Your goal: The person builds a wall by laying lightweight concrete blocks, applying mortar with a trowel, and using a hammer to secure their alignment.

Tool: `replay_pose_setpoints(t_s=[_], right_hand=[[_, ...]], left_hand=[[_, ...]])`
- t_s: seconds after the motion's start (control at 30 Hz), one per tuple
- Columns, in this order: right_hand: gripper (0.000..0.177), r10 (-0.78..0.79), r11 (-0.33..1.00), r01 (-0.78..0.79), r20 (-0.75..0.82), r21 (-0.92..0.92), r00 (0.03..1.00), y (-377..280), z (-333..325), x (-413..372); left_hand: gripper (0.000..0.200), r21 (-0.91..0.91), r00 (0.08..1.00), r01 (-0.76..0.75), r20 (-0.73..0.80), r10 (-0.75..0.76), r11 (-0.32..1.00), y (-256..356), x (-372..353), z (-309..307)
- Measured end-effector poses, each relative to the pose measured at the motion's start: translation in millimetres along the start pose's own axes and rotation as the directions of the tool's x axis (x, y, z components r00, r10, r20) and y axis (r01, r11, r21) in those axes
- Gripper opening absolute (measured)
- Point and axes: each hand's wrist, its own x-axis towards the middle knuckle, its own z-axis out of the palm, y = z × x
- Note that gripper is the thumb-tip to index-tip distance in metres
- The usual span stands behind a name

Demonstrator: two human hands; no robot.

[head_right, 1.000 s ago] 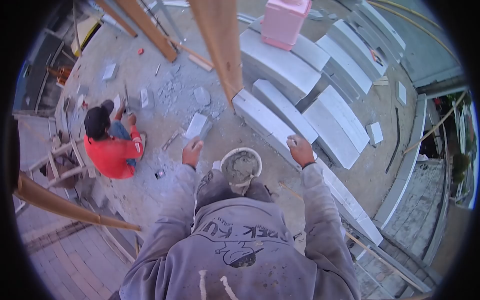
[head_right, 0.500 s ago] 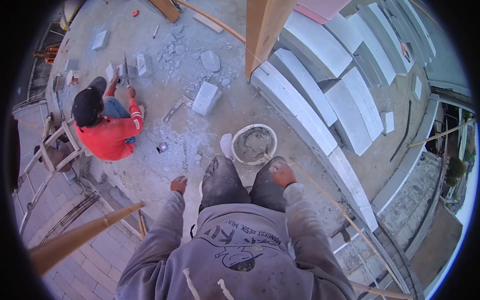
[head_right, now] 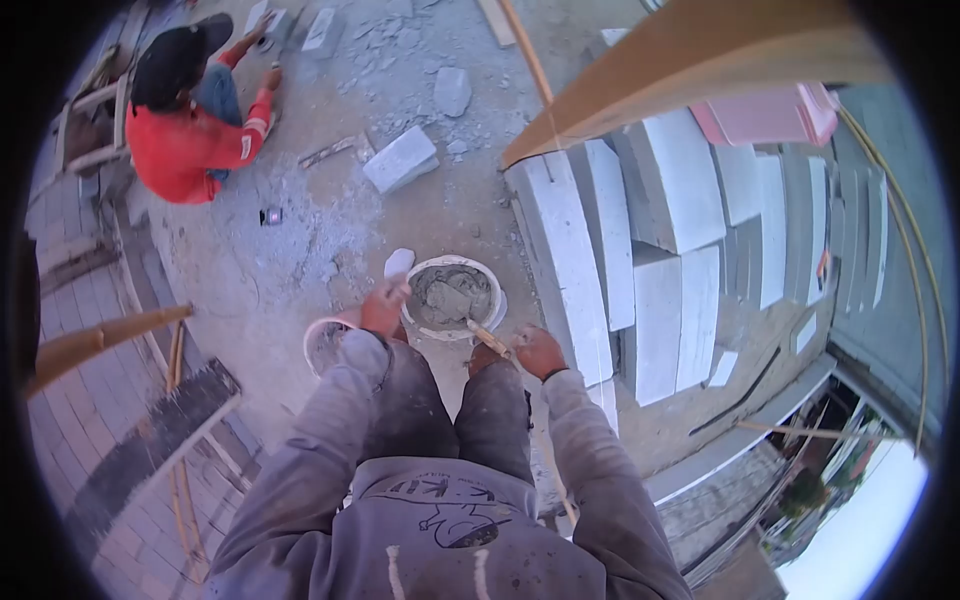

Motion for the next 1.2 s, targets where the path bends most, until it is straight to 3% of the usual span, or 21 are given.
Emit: replay_pose_setpoints(t_s=[0.07,0.1,0.17,0.2,0.27,0.33,0.4,0.43,0.47,0.5,0.57,0.63,0.7,0.87,0.9,0.93,0.97,1.0,1.07,1.1,1.2], right_hand=[[0.032,0.129,0.981,-0.121,-0.050,0.150,0.990,-10.8,-23.9,10.3],[0.032,0.113,0.985,-0.106,-0.048,0.136,0.992,-13.4,-30.8,31.5],[0.032,0.145,0.976,-0.134,-0.054,0.174,0.988,-21.6,-30.8,48.9],[0.032,0.158,0.973,-0.146,-0.057,0.180,0.986,-25.4,-24.2,55.6],[0.029,0.083,0.981,-0.070,-0.067,0.178,0.994,-36.7,-14.2,69.0],[0.027,0.096,0.954,-0.065,-0.093,0.294,0.991,-62.3,-12.5,60.9],[0.028,0.138,0.936,-0.104,-0.079,0.337,0.987,-104.2,-43.1,36.8],[0.028,0.153,0.915,-0.118,-0.060,0.387,0.986,-126.9,-62.6,25.8],[0.031,0.178,0.791,-0.142,-0.002,0.595,0.984,-140.0,-86.0,14.3],[0.033,0.190,0.618,-0.169,0.062,0.768,0.980,-144.4,-110.5,0.5],[0.035,0.177,0.578,0.188,-0.346,0.794,0.921,-133.3,-158.9,-15.8],[0.035,0.404,0.767,0.075,-0.571,0.637,0.715,-135.6,-214.4,-3.4],[0.034,0.414,0.741,0.139,-0.611,0.656,0.675,-108.5,-245.4,27.3],[0.045,0.309,0.659,0.233,-0.540,0.715,0.782,-65.6,-295.9,112.6],[0.047,0.288,0.613,0.257,-0.515,0.747,0.808,-65.0,-304.2,123.5],[0.047,0.278,0.609,0.266,-0.515,0.747,0.811,-58.2,-311.5,134.8],[0.048,0.185,0.570,0.289,-0.462,0.770,0.867,-51.6,-316.4,145.8],[0.049,0.087,0.528,0.300,-0.402,0.794,0.912,-46.1,-316.4,151.9],[0.047,0.093,0.595,0.305,-0.441,0.744,0.893,-56.0,-314.3,144.6],[0.045,0.109,0.661,0.306,-0.490,0.686,0.865,-60.3,-311.6,139.5],[0.040,0.232,0.572,0.277,-0.476,0.772,0.849,-57.8,-293.8,127.6]], left_hand=[[0.043,0.090,0.998,0.057,0.002,-0.058,0.994,-88.7,-3.2,44.1],[0.043,0.077,0.998,0.059,-0.015,-0.058,0.995,-99.5,-5.0,46.7],[0.039,-0.143,0.970,0.105,-0.202,-0.132,0.984,-118.1,-25.5,46.0],[0.039,-0.137,0.973,0.105,-0.189,-0.130,0.985,-133.7,-24.5,37.9],[0.043,0.042,0.976,0.206,-0.087,-0.202,0.978,-168.7,-1.4,13.4],[0.045,0.134,0.977,0.209,-0.068,-0.201,0.969,-148.5,22.3,-24.0],[0.044,0.071,0.990,0.109,-0.102,-0.101,0.992,-182.7,64.1,-45.7],[0.042,0.150,0.986,0.110,-0.143,-0.088,0.983,-166.5,82.1,-56.1],[0.041,0.225,0.979,0.111,-0.190,-0.069,0.968,-138.3,104.3,-71.6],[0.042,0.177,0.983,0.004,-0.184,0.029,0.984,-123.6,129.7,-80.3],[0.041,0.053,0.973,-0.151,-0.166,0.158,0.987,-66.9,166.7,-86.4],[0.039,-0.081,0.950,-0.288,-0.153,0.273,0.954,24.0,181.8,-75.4],[0.038,-0.182,0.904,-0.424,-0.136,0.405,0.887,99.6,186.1,-49.5],[0.045,-0.405,0.825,-0.535,-0.061,0.562,0.741,233.1,153.6,27.6],[0.045,-0.396,0.820,-0.546,-0.072,0.568,0.739,248.5,152.5,42.0],[0.048,-0.432,0.837,-0.489,0.011,0.547,0.757,260.7,154.4,55.5],[0.051,-0.464,0.848,-0.426,0.095,0.521,0.777,269.6,158.0,63.3],[0.051,-0.457,0.853,-0.426,0.087,0.515,0.781,273.6,169.0,69.6],[0.058,-0.479,0.816,-0.468,0.088,0.571,0.743,283.9,196.2,77.6],[0.058,-0.471,0.816,-0.474,0.084,0.573,0.744,290.3,202.9,75.5],[0.047,-0.085,0.731,-0.649,0.204,0.651,0.756,318.9,211.8,61.1]])
